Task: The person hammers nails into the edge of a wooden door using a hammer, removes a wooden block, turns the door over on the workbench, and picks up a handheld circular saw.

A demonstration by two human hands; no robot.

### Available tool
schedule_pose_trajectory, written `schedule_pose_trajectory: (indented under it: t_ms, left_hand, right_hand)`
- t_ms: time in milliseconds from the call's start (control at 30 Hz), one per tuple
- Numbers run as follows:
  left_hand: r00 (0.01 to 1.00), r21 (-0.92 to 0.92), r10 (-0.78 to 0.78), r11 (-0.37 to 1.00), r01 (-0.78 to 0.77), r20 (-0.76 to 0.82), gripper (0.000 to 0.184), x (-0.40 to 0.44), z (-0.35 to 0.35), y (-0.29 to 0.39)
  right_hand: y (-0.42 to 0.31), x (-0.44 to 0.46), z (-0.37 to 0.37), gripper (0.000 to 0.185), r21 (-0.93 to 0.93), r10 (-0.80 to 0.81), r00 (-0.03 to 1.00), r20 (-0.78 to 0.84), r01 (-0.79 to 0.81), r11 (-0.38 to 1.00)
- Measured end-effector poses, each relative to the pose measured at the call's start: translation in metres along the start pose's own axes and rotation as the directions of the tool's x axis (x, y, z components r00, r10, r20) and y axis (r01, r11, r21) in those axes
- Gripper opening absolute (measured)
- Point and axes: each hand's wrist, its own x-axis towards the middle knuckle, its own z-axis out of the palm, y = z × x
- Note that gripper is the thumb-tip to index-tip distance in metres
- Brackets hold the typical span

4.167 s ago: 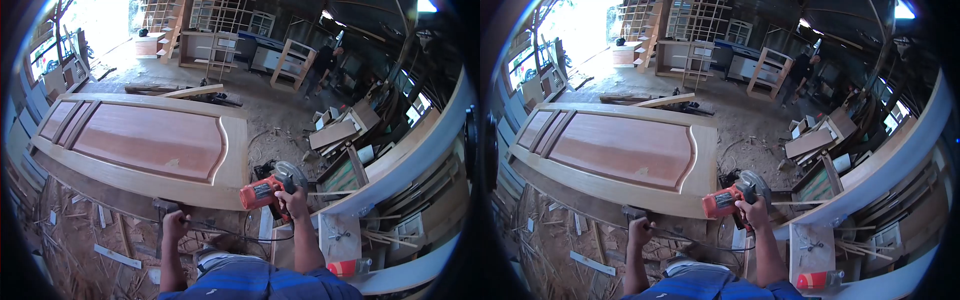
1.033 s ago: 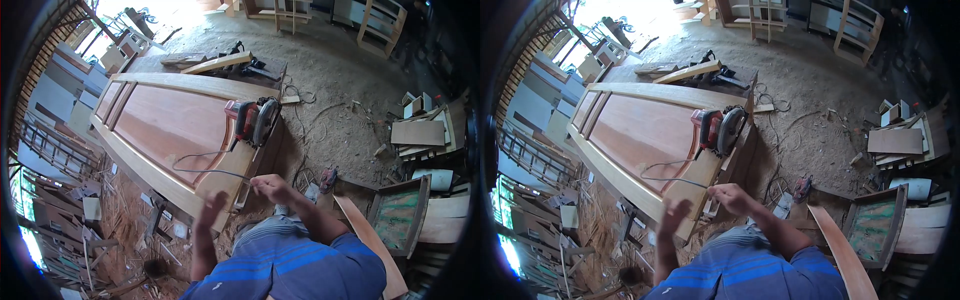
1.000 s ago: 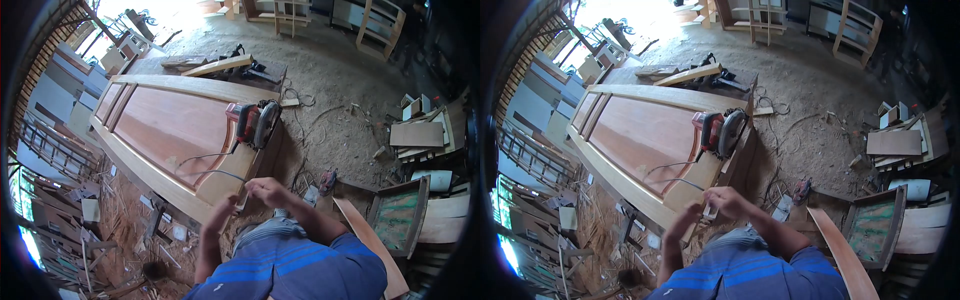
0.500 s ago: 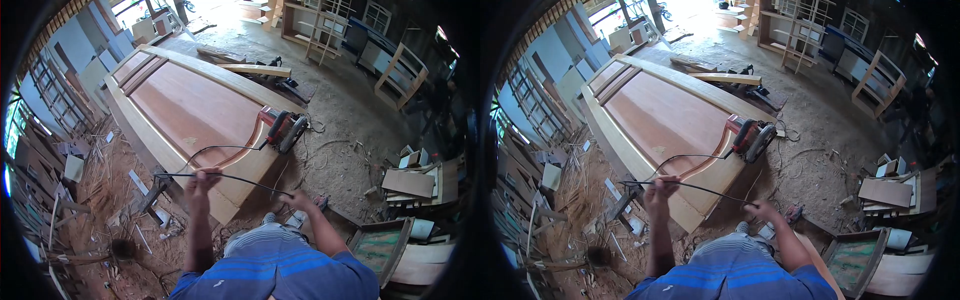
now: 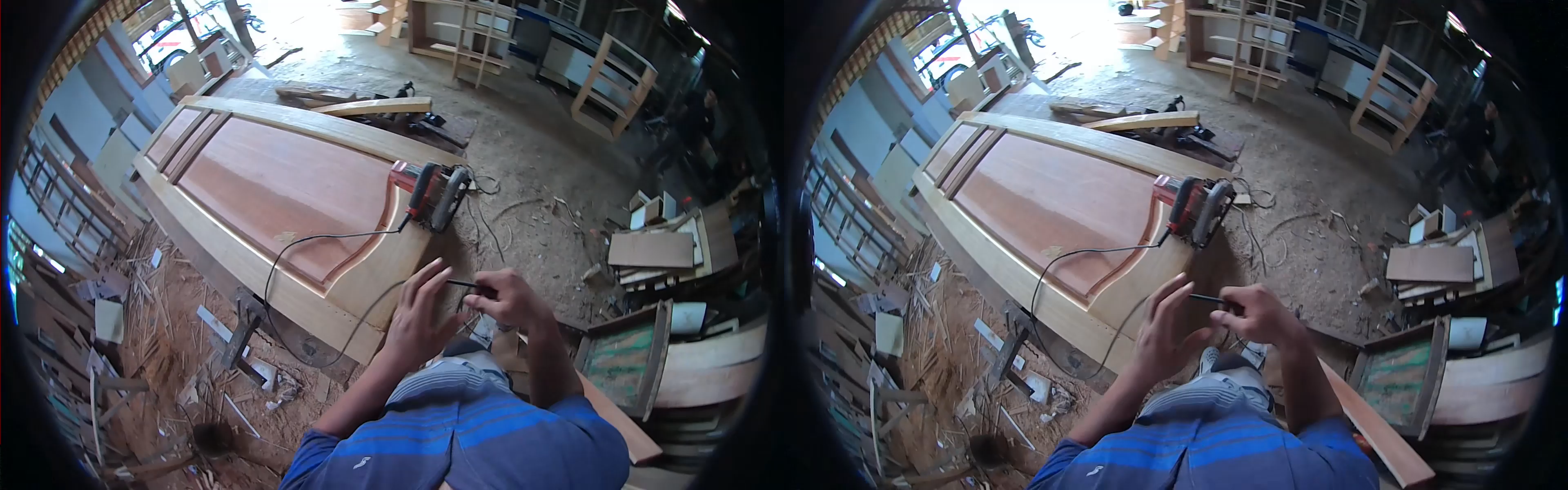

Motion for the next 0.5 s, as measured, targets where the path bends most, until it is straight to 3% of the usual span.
schedule_pose_trajectory:
  t_ms: [67, 133, 233, 367, 400, 467, 500]
  left_hand:
    - [0.990, 0.045, -0.031, 0.999, 0.025, 0.140, 0.031, 0.002, 0.011, 0.002]
    - [0.885, 0.128, -0.206, 0.978, 0.167, 0.418, 0.028, -0.001, 0.012, -0.019]
    - [0.704, 0.275, -0.353, 0.934, 0.227, 0.617, 0.034, -0.002, 0.006, -0.016]
    - [0.659, 0.139, -0.515, 0.833, 0.536, 0.548, 0.035, -0.017, 0.009, -0.035]
    - [0.609, 0.119, -0.579, 0.771, 0.626, 0.542, 0.033, -0.021, 0.006, -0.045]
    - [0.636, 0.116, -0.592, 0.770, 0.627, 0.495, 0.034, -0.024, 0.006, -0.060]
    - [0.552, 0.154, -0.665, 0.697, 0.700, 0.502, 0.035, -0.023, 0.010, -0.066]
  right_hand:
    - [0.000, -0.002, 0.005, 0.026, 0.000, -0.157, 0.988, 0.003, 0.157, 0.988]
    - [0.004, -0.005, -0.009, 0.023, -0.058, -0.073, 0.997, 0.041, 0.075, 0.995]
    - [0.038, 0.000, -0.032, 0.023, -0.088, -0.037, 0.998, 0.051, 0.041, 0.995]
    - [0.131, 0.017, -0.065, 0.027, -0.121, -0.105, 0.994, -0.036, 0.100, 0.988]
    - [0.157, 0.021, -0.078, 0.029, -0.129, -0.050, 0.994, -0.100, 0.037, 0.991]
    - [0.214, 0.029, -0.120, 0.034, -0.136, 0.058, 0.972, -0.226, -0.090, 0.987]
    - [0.243, 0.032, -0.147, 0.038, -0.152, 0.063, 0.945, -0.321, -0.117, 0.981]
